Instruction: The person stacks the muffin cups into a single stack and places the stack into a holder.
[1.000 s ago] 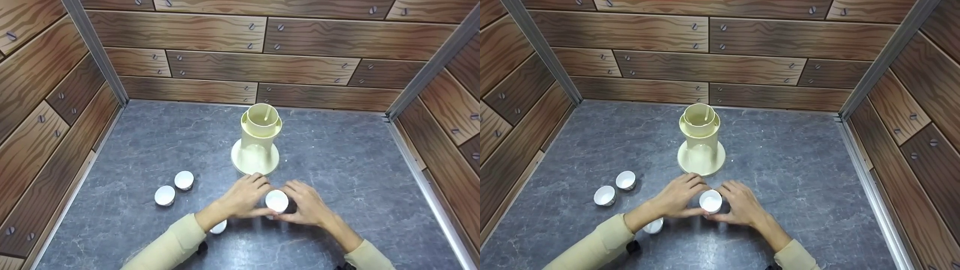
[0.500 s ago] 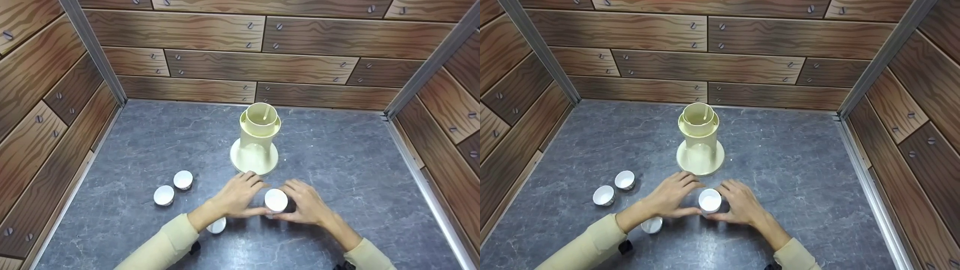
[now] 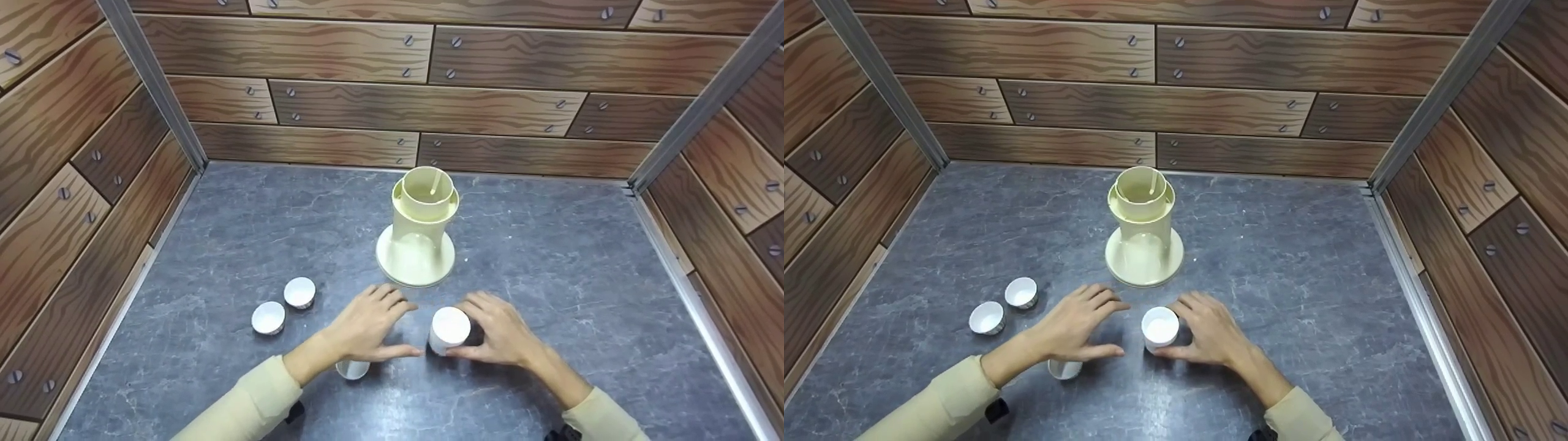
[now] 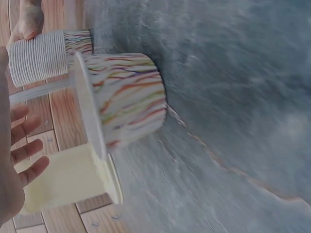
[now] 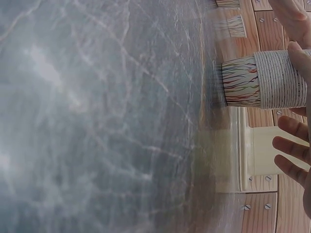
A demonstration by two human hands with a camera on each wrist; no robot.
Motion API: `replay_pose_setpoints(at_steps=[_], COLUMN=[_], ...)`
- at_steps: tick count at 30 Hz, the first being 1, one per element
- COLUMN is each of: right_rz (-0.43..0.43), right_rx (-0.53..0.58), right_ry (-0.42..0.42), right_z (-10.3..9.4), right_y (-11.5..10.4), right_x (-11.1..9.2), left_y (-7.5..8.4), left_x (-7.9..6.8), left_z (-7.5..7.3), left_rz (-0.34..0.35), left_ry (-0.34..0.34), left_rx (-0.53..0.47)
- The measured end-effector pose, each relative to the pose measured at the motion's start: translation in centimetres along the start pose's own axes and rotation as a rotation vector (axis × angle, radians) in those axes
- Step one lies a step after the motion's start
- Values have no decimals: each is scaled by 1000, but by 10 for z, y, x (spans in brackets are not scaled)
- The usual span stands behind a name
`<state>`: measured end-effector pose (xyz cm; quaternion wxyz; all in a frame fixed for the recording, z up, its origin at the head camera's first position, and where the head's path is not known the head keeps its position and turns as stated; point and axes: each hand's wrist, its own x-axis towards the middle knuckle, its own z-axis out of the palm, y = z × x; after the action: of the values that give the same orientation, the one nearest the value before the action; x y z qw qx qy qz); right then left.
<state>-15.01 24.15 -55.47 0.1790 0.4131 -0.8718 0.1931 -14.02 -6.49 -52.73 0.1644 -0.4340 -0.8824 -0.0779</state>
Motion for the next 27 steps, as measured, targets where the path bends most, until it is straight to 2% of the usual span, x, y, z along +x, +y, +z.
replay_pose_setpoints(at_steps=[9,27], right_rz=[18,0], right_rx=[1,18], right_ry=[2,4], right_z=[-1,1], right_y=[-1,0], right_x=[0,0], left_y=[-11,-25], left_x=[-17,-56], left_z=[-2,-1], left_rz=[-41,-66], left_ry=[-29,-25], left_rx=[-6,-35])
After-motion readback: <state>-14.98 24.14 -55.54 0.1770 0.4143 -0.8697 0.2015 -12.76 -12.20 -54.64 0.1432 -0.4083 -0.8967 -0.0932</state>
